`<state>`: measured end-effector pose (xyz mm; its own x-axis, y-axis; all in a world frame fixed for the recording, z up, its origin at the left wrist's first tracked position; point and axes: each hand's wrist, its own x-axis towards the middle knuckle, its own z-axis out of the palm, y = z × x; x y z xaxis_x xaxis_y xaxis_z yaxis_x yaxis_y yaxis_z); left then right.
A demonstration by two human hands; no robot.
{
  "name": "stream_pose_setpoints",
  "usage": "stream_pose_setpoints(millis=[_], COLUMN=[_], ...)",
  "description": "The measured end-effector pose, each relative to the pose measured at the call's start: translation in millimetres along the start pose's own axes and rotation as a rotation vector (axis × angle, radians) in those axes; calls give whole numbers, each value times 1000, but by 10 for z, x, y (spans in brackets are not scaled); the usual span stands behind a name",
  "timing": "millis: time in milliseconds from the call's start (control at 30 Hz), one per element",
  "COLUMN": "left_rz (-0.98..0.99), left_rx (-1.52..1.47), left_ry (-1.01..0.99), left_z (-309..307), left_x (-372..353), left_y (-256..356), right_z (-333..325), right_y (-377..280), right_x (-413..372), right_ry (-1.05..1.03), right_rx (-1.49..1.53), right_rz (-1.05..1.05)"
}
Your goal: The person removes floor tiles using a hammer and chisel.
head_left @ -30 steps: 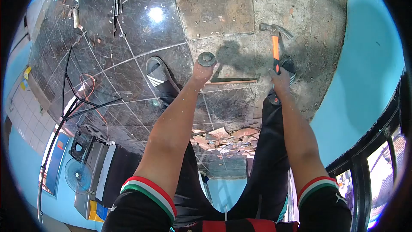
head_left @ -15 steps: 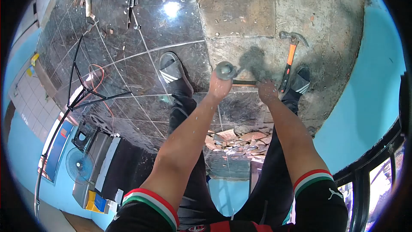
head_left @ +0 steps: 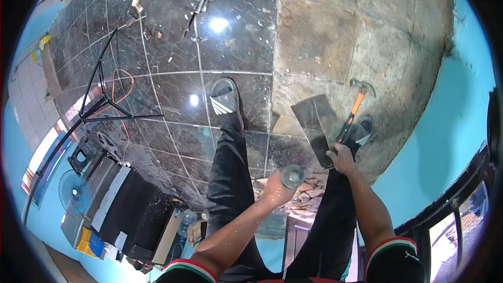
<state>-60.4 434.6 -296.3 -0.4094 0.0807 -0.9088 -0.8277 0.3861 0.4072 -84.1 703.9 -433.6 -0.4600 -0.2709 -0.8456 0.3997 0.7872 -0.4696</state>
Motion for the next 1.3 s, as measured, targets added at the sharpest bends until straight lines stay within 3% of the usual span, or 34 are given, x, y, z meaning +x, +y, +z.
stream_pose_setpoints(millis=[67, 100, 167, 200, 233, 300, 333, 400, 433, 467, 600, 633, 733, 767, 800, 867, 900, 933, 1000, 1033, 1100, 1200, 1267, 1300], left_rz=[-51, 16, 150, 179, 204, 188, 176, 159, 186, 209, 299, 377, 331, 386, 364, 326, 255, 253, 254, 226, 284, 293, 327, 369], left_rx=[304, 325, 380, 378, 374, 328, 309, 277, 247, 216, 308, 318, 341, 299, 294, 294, 336, 316, 284, 265, -248, -554, -335, -83], left_ry=[-176, -204, -253, -249, -247, -248, -243, -237, -217, -201, -198, -139, -252, -230, -332, -523, -756, -744, -719, -734, -412, -245, -281, -302], left_z=[83, 143, 208, 236, 264, 238, 250, 261, 224, 176, 62, 85, 47, 208, 261, 254, 121, 228, 516, 526, 604, 718, 721, 614], left_x=[126, 129, 179, 199, 211, 238, 246, 276, 279, 236, 99, 41, -182, -256, -330, -386, -346, -369, -439, -430, -476, -476, -492, -476], left_y=[-65, -98, -138, -152, -163, -109, -106, -127, -116, -89, 25, 29, 213, 117, 96, 149, 260, 182, -11, -30, -123, -256, -271, -221], right_z=[-190, -212, -179, -164, -127, -114, -3, -46, 204, 160, 471, 564, 888, 948, 998, 1337, 1518, 1651, 1699, 1831, 2087, 2292, 2157, 2039], right_y=[-670, -858, -1475, -1746, -2024, -2813, -3053, -3674, -3686, -3821, -3479, -3247, -2506, -2348, -2227, -1549, -1304, -1136, -1402, -1360, -1227, -1114, -1197, -1284], right_x=[381, 639, 1148, 1466, 1800, 2289, 2598, 2870, 3251, 3291, 3715, 3674, 3263, 3111, 2926, 2777, 2568, 2332, 1922, 1780, 1633, 1677, 1707, 1781], right_ry=[61, 1, 79, 86, 121, 54, 147, -119, -5, -53, 124, 150, 281, 99, -85, -341, -253, -163, -146, 20, 353, 508, 164, 2], right_rx=[83, 55, 157, 54, 54, 228, 263, 434, 625, 671, 251, 116, -237, -483, -719, -791, -725, -656, -518, -572, -674, -565, -492, -453], right_rz=[-45, -28, -174, -211, -376, -461, -643, -452, -494, -383, -379, -386, -525, -394, -260, -108, -60, -10, 235, 145, -45, -10, 198, 290])
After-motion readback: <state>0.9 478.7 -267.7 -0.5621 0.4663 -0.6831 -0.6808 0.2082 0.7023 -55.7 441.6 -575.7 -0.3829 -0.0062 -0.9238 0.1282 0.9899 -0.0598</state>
